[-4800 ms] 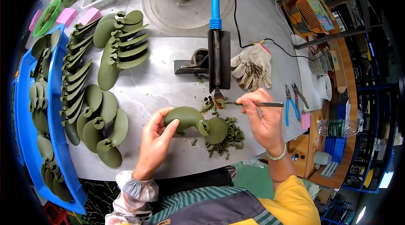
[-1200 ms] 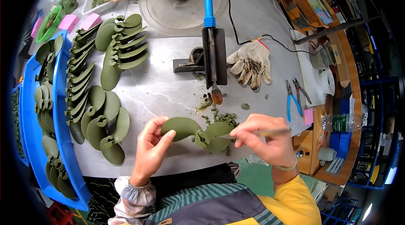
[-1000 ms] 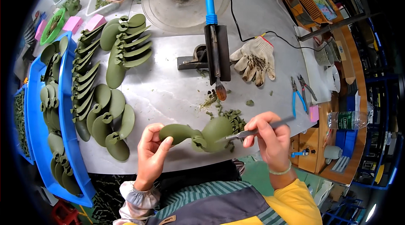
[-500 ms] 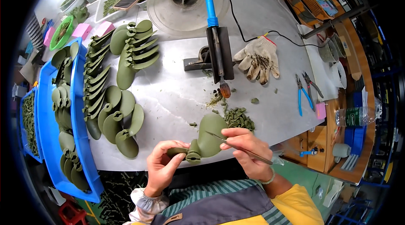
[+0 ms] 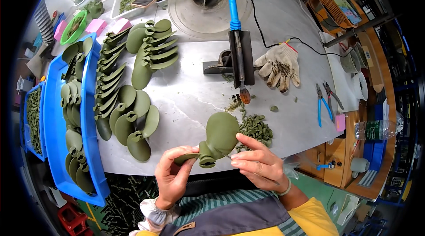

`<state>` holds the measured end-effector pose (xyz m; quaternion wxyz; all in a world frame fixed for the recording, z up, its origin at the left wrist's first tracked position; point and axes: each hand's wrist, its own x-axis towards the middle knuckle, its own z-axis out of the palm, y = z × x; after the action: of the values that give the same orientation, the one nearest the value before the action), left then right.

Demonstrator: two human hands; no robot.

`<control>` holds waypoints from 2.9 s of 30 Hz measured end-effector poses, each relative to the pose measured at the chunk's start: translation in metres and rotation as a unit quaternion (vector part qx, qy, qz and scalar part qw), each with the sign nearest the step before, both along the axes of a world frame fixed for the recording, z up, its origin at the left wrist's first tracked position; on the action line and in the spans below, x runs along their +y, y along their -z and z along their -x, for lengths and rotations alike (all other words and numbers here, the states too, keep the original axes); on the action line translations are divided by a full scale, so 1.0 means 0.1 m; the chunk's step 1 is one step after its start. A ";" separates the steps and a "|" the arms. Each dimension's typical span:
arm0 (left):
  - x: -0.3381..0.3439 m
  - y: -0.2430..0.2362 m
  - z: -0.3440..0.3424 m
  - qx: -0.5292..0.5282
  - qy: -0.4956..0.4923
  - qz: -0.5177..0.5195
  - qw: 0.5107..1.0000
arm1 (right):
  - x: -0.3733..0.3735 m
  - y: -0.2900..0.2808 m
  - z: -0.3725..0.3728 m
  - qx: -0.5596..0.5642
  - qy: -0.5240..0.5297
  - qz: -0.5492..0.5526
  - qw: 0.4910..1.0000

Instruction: The person cuts plastic pieces using a soldering iron, sorts through plastic propeller blades, and then trims small components and attaches them to the propeller blades using a craft knife.

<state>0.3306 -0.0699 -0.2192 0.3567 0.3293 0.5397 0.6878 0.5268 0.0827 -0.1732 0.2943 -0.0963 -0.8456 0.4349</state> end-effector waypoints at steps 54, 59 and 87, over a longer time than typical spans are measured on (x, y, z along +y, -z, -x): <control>0.54 -0.60 1.53 0.529 -0.054 0.169 0.830 | 0.95 0.77 -0.63 -0.141 0.315 -0.095 0.934; -0.14 -0.64 1.15 0.481 -0.065 0.259 0.835 | 0.84 0.70 -0.68 -0.171 0.333 -0.142 0.916; 0.31 -0.04 -0.26 -0.211 0.057 0.108 0.970 | -0.05 -0.20 -0.05 -0.002 0.124 0.239 0.963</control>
<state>0.3564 -0.0386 -0.2154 0.5345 0.1665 0.5035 0.6581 0.5320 0.0777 -0.1530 0.3129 -0.2687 -0.6990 0.5842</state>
